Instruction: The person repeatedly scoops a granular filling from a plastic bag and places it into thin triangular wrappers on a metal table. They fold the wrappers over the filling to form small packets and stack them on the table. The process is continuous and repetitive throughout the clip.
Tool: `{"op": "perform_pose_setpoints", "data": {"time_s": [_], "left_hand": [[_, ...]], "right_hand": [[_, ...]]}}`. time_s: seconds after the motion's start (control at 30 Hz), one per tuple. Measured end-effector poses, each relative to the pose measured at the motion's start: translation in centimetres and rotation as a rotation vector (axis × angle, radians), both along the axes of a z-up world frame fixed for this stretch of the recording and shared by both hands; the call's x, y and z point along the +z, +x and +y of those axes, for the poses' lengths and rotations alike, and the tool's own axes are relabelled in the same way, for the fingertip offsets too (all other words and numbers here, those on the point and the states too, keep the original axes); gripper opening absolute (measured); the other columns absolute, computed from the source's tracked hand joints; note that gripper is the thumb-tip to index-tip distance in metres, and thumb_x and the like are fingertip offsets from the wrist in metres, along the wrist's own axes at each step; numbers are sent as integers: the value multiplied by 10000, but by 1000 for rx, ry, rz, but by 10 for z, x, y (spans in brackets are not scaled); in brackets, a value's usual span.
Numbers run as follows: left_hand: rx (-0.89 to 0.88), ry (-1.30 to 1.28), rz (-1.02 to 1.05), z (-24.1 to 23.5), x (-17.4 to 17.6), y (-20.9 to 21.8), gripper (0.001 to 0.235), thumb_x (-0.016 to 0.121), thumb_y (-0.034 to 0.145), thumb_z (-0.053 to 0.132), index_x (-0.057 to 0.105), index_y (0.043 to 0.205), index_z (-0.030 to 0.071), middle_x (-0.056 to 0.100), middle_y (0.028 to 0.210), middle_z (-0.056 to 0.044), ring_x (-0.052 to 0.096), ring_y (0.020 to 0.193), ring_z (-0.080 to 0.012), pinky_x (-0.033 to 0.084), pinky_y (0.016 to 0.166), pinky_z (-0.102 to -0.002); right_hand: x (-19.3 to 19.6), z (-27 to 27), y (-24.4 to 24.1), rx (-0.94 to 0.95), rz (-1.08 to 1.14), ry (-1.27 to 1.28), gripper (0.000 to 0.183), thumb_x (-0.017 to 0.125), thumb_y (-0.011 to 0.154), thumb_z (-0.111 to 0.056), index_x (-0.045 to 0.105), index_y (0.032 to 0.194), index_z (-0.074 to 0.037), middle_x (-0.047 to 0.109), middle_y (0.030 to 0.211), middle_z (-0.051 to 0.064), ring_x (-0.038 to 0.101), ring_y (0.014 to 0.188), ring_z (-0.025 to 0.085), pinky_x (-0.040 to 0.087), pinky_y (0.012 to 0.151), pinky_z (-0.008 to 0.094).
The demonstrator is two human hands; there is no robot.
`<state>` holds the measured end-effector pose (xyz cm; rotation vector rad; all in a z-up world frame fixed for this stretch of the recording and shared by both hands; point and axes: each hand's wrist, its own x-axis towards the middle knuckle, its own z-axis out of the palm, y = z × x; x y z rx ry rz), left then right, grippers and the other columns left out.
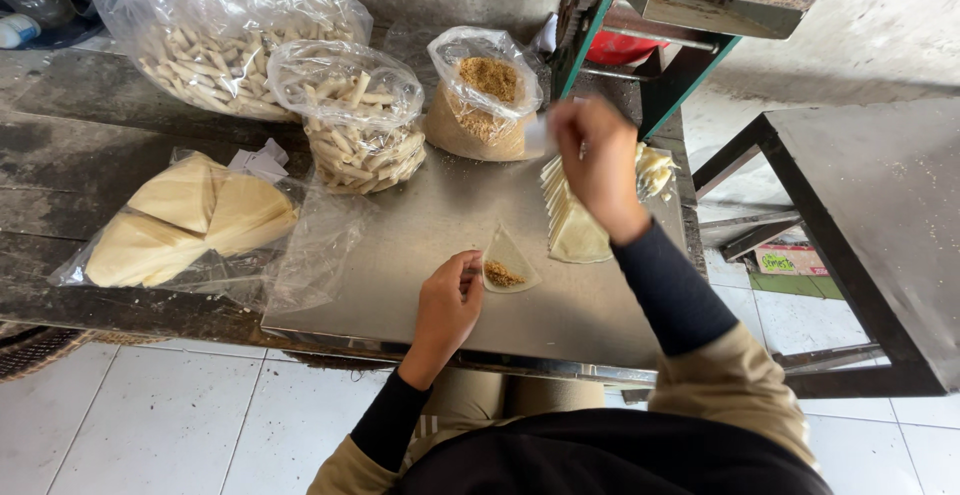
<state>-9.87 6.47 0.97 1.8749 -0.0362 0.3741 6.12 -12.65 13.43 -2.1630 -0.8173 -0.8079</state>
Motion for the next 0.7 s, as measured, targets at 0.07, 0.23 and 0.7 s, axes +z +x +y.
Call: {"op": "perform_pose_setpoints", "data": {"time_s": [0.07,0.23,0.7], "left_hand": [[-14,4,-18,0,-1,0,289,672,911,22,646,1197,-10,748,1050,-137,769,887,-206,635,763,-293],[-38,-40,-35,1,-2,-2,235,698,901,37,643,1124,-11,735,1031,-125,775,895,-197,643,763,-296],[29,284,-180,-11,7,13,99,726,899,70,690,973,15,727,978,-113,717,841,-293,567,724,-381]], "right_hand": [[21,19,36,-1,99,239,74,678,1002,22,664,1073,12,738,958,101,741,767,175,592,647,296],[38,48,42,32,118,0,386,773,924,-74,625,1256,53,650,1204,221,748,764,221,611,668,311],[-76,-9,-126,-201,408,-206,211,730,904,-216,702,1024,-45,693,1013,151,692,860,344,547,710,418]]}}
